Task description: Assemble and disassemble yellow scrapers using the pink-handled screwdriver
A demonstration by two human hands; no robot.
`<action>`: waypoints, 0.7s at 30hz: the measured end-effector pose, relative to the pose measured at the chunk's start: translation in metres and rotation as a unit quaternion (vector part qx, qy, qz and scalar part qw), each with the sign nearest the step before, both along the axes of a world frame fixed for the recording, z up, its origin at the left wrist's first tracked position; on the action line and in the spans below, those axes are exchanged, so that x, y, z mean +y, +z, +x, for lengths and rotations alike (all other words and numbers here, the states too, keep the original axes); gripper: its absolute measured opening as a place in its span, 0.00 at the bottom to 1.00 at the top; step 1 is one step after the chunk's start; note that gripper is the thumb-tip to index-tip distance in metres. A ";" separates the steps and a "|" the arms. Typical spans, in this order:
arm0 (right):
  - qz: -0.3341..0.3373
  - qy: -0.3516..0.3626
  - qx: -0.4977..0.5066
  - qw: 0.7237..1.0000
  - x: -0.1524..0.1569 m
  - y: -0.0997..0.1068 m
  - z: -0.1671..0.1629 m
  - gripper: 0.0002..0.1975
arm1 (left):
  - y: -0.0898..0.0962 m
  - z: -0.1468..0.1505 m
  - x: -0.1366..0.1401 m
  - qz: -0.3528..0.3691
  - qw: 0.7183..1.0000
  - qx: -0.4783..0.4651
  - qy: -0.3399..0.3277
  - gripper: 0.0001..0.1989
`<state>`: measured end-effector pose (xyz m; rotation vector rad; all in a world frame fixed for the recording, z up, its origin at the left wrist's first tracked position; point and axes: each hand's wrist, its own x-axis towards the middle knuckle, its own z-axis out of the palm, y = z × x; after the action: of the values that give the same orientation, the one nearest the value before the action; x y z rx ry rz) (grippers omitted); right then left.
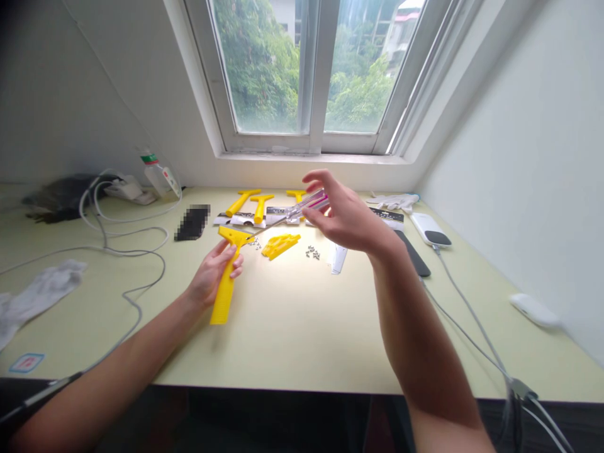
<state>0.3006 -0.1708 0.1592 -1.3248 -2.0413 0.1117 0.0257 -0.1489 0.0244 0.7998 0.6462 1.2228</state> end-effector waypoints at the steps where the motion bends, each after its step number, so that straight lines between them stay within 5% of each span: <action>1: -0.013 0.013 -0.005 1.000 0.000 0.000 -0.001 0.20 | 0.000 -0.001 0.000 0.000 1.000 0.000 0.003 0.16; 5: 0.000 -0.052 0.011 0.999 0.001 0.001 -0.002 0.17 | 0.002 -0.003 0.002 0.007 1.000 -0.004 0.005 0.16; 9: -0.016 0.011 0.005 1.000 0.002 0.000 0.000 0.20 | 0.003 -0.004 0.002 0.011 1.000 -0.008 0.006 0.14; 13: 0.014 -0.058 0.035 0.998 0.002 0.000 0.003 0.18 | 0.005 -0.004 0.000 0.009 1.000 -0.009 -0.005 0.15; 17: -0.009 0.021 0.040 0.999 0.003 -0.001 0.006 0.22 | 0.007 -0.002 -0.002 0.003 1.000 -0.010 0.000 0.16; 21: 0.049 -0.061 0.072 0.994 0.008 -0.007 0.005 0.17 | 0.007 -0.001 -0.003 0.013 1.000 -0.008 -0.010 0.16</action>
<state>0.3056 -0.1624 0.1525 -1.3371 -1.8189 0.0501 0.0248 -0.1523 0.0315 0.8151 0.6094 1.2199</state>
